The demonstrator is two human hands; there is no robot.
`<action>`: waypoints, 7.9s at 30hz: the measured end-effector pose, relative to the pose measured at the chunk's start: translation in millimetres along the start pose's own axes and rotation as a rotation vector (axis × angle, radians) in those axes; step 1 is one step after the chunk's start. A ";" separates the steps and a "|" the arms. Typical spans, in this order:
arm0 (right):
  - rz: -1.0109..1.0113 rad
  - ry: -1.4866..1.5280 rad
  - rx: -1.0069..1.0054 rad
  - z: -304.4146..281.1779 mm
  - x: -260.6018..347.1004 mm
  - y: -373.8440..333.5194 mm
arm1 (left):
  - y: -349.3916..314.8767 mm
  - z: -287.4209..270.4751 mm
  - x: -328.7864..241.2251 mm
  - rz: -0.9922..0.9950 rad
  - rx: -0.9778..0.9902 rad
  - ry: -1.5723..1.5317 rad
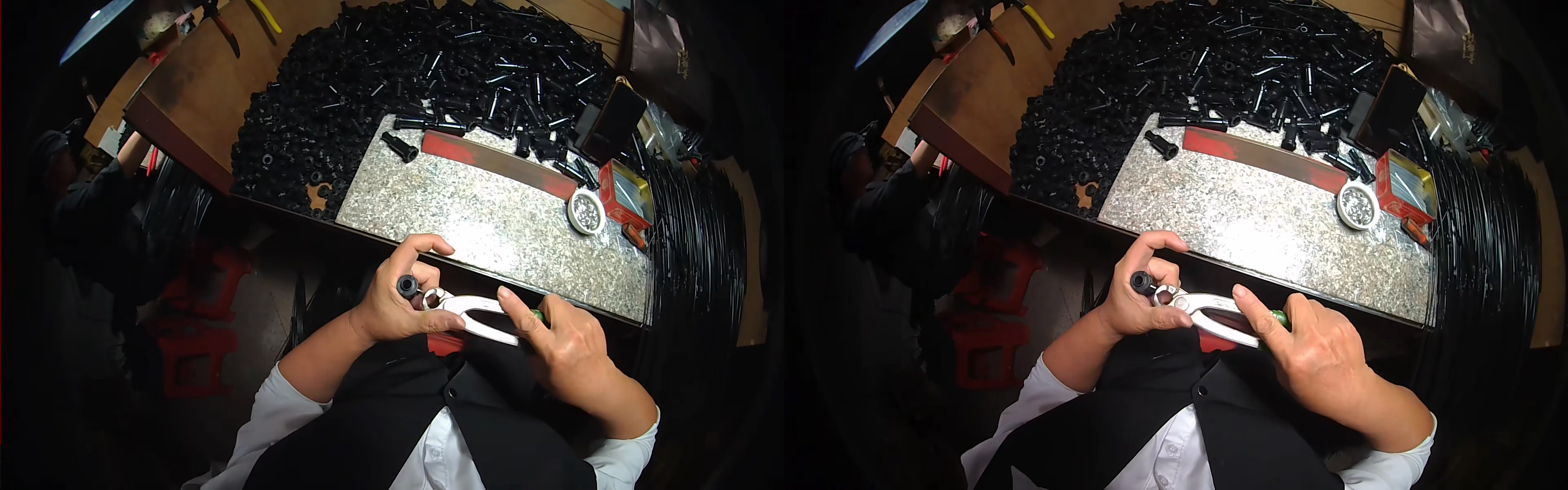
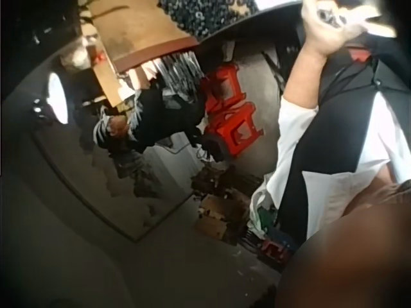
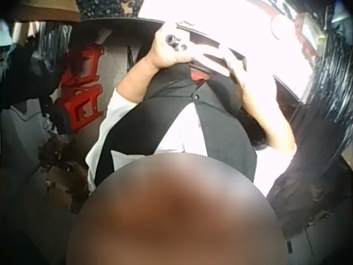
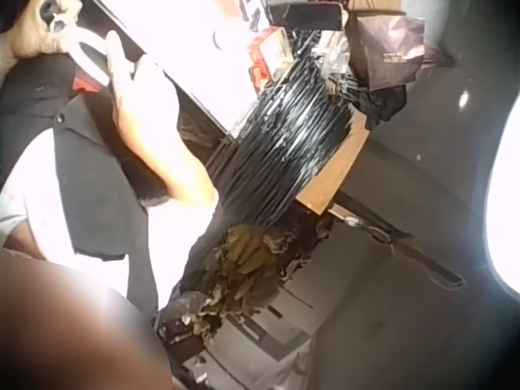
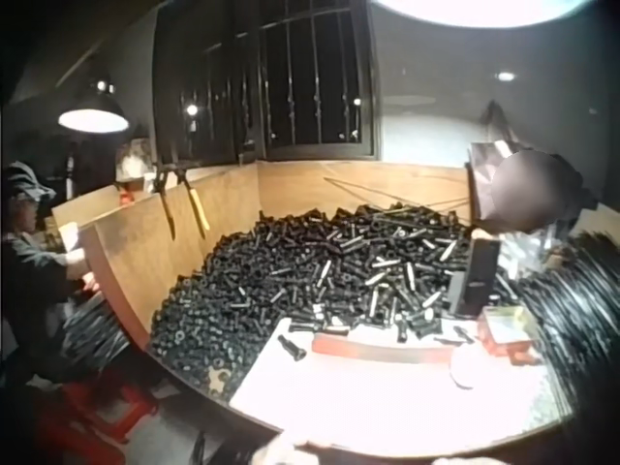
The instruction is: Assembling electrical connectors by inserting wires into housings and using hand tools to secure components.
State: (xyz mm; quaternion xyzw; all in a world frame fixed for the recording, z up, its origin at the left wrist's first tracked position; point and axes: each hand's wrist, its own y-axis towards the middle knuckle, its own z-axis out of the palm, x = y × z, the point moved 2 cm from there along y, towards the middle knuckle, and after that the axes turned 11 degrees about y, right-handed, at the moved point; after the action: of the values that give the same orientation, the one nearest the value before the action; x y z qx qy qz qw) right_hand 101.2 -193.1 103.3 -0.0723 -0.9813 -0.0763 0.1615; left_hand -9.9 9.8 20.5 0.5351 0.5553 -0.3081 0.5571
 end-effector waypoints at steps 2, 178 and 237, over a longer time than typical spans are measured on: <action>-0.009 -0.003 0.006 -3.6 0.5 1.4 | -0.2 0.4 -1.4 0.003 0.013 0.018; 1.026 -0.463 -0.323 -29.2 -160.8 -177.3 | -8.1 -24.3 16.0 0.072 0.076 0.536; 1.019 -0.301 -0.758 -92.6 -282.1 -262.7 | 110.3 103.8 20.2 0.601 0.115 0.951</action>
State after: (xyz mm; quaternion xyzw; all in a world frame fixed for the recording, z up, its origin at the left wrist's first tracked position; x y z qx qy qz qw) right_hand 350.2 -499.0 64.4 -0.5902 -0.7411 -0.3200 0.0015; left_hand 127.4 -56.4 9.6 0.7790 0.5507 0.1093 0.2790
